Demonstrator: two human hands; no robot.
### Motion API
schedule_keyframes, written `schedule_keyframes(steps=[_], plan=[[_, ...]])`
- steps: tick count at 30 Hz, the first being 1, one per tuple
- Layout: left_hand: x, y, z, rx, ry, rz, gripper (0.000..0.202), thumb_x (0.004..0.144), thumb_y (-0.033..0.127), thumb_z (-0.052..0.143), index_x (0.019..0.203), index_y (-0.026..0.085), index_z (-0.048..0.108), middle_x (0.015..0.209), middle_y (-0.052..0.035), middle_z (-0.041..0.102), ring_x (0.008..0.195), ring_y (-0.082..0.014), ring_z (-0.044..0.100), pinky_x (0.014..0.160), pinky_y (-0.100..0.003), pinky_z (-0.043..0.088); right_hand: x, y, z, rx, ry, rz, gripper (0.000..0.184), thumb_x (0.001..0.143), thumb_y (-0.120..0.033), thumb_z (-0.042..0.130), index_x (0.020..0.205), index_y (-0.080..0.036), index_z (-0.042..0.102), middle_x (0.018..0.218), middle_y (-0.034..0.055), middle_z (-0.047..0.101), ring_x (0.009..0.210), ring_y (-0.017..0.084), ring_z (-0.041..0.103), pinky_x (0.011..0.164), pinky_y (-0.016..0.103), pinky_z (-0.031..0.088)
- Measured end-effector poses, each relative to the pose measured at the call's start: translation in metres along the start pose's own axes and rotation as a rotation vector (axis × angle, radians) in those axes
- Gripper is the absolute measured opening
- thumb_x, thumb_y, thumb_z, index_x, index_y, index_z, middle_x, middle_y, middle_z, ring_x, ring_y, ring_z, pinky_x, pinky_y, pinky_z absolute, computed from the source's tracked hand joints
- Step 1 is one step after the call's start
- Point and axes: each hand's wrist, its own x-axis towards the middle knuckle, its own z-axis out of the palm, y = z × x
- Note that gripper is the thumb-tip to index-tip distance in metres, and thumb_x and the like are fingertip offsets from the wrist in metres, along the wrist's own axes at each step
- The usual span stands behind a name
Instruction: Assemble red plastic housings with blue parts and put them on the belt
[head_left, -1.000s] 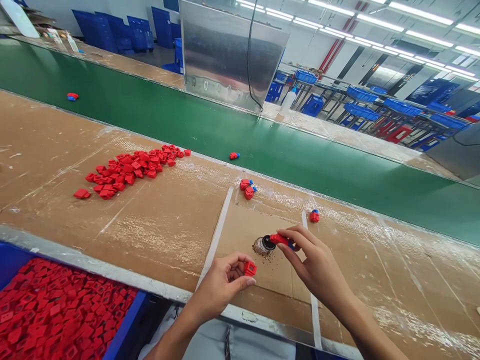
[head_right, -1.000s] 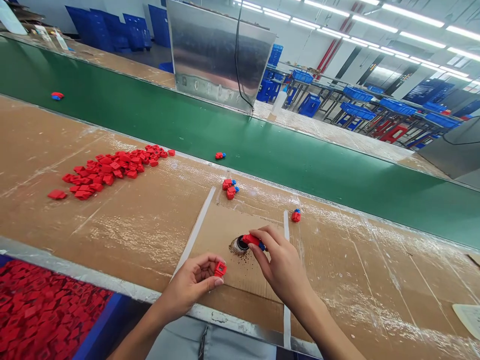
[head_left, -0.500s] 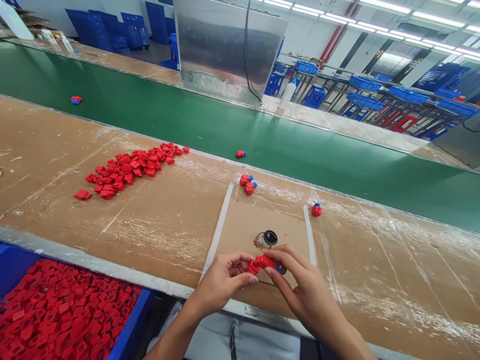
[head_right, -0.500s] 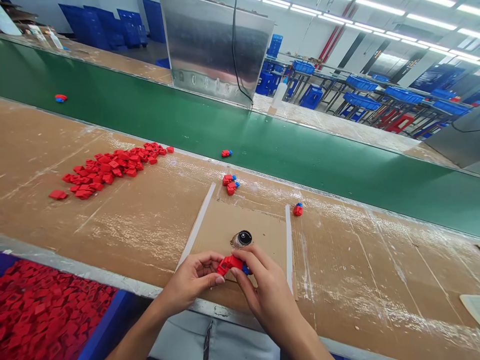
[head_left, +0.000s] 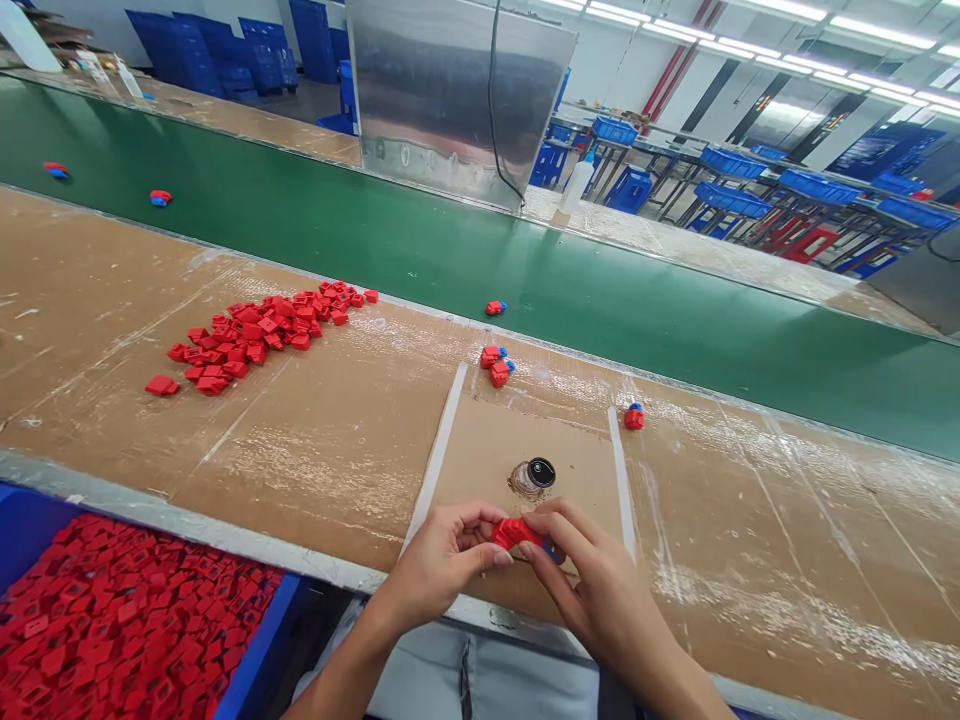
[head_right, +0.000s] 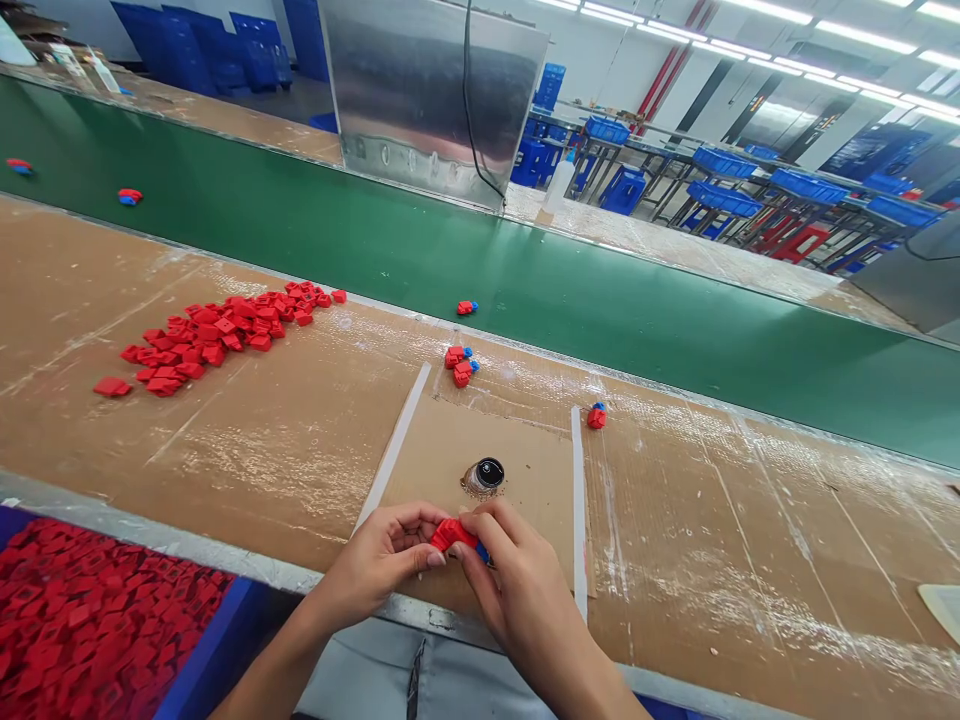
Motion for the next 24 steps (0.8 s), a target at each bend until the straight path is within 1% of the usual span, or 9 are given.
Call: schedule_keyframes(steps=[4, 6, 8, 13, 19, 22, 24], plan=[[-0.001, 0.000, -0.001, 0.135, -0.001, -0.013, 0.014, 0.084, 0.018, 0.062, 0.095, 0.014, 0.069, 0.082, -0.0030, 0.068, 0.075, -0.0145, 0.057, 0.067, -0.023, 0.041, -0.001, 0.000, 0.006, 0.019, -0.019, 0.013, 0.012, 0.100, -0.018, 0.044, 0.094, -0.021, 0.055, 0.095, 0.0065, 0.058, 0.079, 0.018, 0.059, 0.069, 0.026, 0.049], [-0.001, 0.000, -0.001, 0.206, 0.005, -0.014, 0.014, 0.085, 0.019, 0.060, 0.094, 0.014, 0.069, 0.079, -0.0021, 0.066, 0.072, -0.0142, 0.056, 0.064, -0.023, 0.039, -0.001, -0.001, 0.009, 0.020, -0.008, 0.009, 0.014, 0.100, -0.017, 0.043, 0.094, -0.021, 0.055, 0.095, 0.0069, 0.058, 0.081, 0.018, 0.059, 0.071, 0.027, 0.049], [-0.002, 0.000, 0.000, 0.254, 0.005, -0.005, 0.014, 0.085, 0.019, 0.058, 0.093, 0.015, 0.069, 0.080, -0.0021, 0.066, 0.073, -0.0149, 0.056, 0.064, -0.023, 0.040, 0.000, -0.002, 0.011, 0.004, 0.002, -0.001, 0.015, 0.099, -0.015, 0.042, 0.095, -0.021, 0.055, 0.096, 0.0074, 0.058, 0.083, 0.018, 0.059, 0.072, 0.027, 0.049], [-0.002, 0.000, 0.000, 0.310, -0.007, 0.002, 0.013, 0.086, 0.018, 0.056, 0.091, 0.016, 0.068, 0.084, -0.0036, 0.068, 0.079, -0.0177, 0.061, 0.071, -0.024, 0.043, -0.001, -0.006, 0.014, -0.036, -0.003, 0.001, 0.017, 0.099, -0.014, 0.040, 0.096, -0.020, 0.055, 0.096, 0.0082, 0.057, 0.084, 0.019, 0.058, 0.071, 0.028, 0.050], [-0.002, 0.003, 0.000, 0.360, -0.020, -0.009, 0.014, 0.085, 0.016, 0.055, 0.091, 0.017, 0.068, 0.083, -0.0033, 0.069, 0.078, -0.0177, 0.060, 0.070, -0.024, 0.043, -0.004, -0.008, 0.018, -0.080, 0.023, 0.021, 0.018, 0.100, -0.014, 0.040, 0.097, -0.020, 0.057, 0.093, 0.0075, 0.057, 0.082, 0.019, 0.058, 0.069, 0.028, 0.050], [-0.001, 0.001, -0.004, 0.348, -0.026, -0.024, 0.013, 0.085, 0.019, 0.058, 0.092, 0.016, 0.068, 0.082, -0.0033, 0.067, 0.077, -0.0175, 0.059, 0.068, -0.024, 0.043, -0.006, -0.005, 0.023, -0.082, 0.058, 0.017, 0.019, 0.098, -0.012, 0.040, 0.095, -0.020, 0.057, 0.094, 0.0075, 0.058, 0.083, 0.019, 0.059, 0.070, 0.028, 0.051], [0.002, -0.002, -0.005, 0.317, -0.035, -0.034, 0.014, 0.085, 0.022, 0.060, 0.094, 0.015, 0.069, 0.082, -0.0038, 0.067, 0.076, -0.0174, 0.059, 0.068, -0.024, 0.043, -0.007, -0.004, 0.027, -0.087, 0.090, 0.011, 0.019, 0.097, -0.009, 0.041, 0.096, -0.020, 0.057, 0.096, 0.0081, 0.060, 0.086, 0.020, 0.061, 0.072, 0.030, 0.052]])
